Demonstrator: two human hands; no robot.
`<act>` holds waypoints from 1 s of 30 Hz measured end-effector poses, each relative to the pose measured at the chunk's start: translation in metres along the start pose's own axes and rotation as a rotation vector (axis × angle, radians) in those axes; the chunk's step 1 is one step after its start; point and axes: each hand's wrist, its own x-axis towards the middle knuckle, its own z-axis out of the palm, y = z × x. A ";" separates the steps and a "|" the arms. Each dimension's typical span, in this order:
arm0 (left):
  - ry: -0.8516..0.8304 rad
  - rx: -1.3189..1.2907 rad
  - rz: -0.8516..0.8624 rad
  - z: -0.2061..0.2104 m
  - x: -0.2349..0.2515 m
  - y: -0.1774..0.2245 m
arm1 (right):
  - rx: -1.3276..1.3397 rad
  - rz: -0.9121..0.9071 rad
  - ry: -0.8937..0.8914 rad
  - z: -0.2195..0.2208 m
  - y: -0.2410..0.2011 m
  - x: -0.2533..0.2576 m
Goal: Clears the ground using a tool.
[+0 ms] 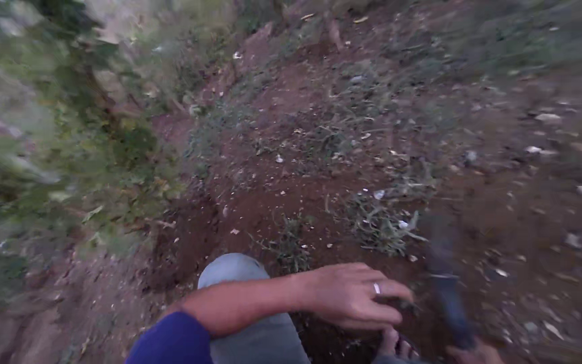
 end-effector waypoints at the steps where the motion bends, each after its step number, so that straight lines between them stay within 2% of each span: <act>1: 0.009 -0.001 0.017 0.001 0.000 -0.002 | -0.199 0.020 -0.119 0.000 -0.003 -0.006; 3: 0.006 0.009 0.028 0.001 -0.002 -0.006 | -0.403 -0.029 -0.232 -0.011 -0.019 -0.021; 6: -0.027 0.036 0.028 -0.001 -0.003 -0.008 | -0.312 -0.084 -0.167 -0.046 -0.024 -0.020; 9: -0.012 0.052 0.036 -0.004 -0.005 -0.010 | 0.093 -0.075 0.018 -0.083 -0.028 0.004; 12: 0.030 0.077 0.021 -0.006 -0.007 -0.017 | 0.548 -0.060 0.163 -0.115 -0.060 0.049; 15: 0.040 0.108 -0.008 -0.007 -0.007 -0.026 | 0.931 -0.054 0.339 -0.108 -0.086 0.115; 17: 0.045 0.120 -0.023 -0.007 -0.004 -0.029 | 0.900 -0.054 0.310 -0.082 -0.103 0.133; 21: 0.062 0.132 -0.043 -0.001 -0.001 -0.033 | 0.183 -0.085 -0.124 -0.041 -0.103 0.128; 23: 0.063 0.148 -0.040 0.001 -0.001 -0.036 | 0.084 -0.099 -0.192 -0.052 -0.098 0.119; 26: 0.059 0.157 -0.052 0.000 -0.003 -0.041 | 0.236 -0.138 -0.122 -0.085 -0.082 0.108; 30: 0.090 0.156 -0.076 -0.004 -0.008 -0.045 | 0.620 -0.092 0.141 -0.107 -0.088 0.109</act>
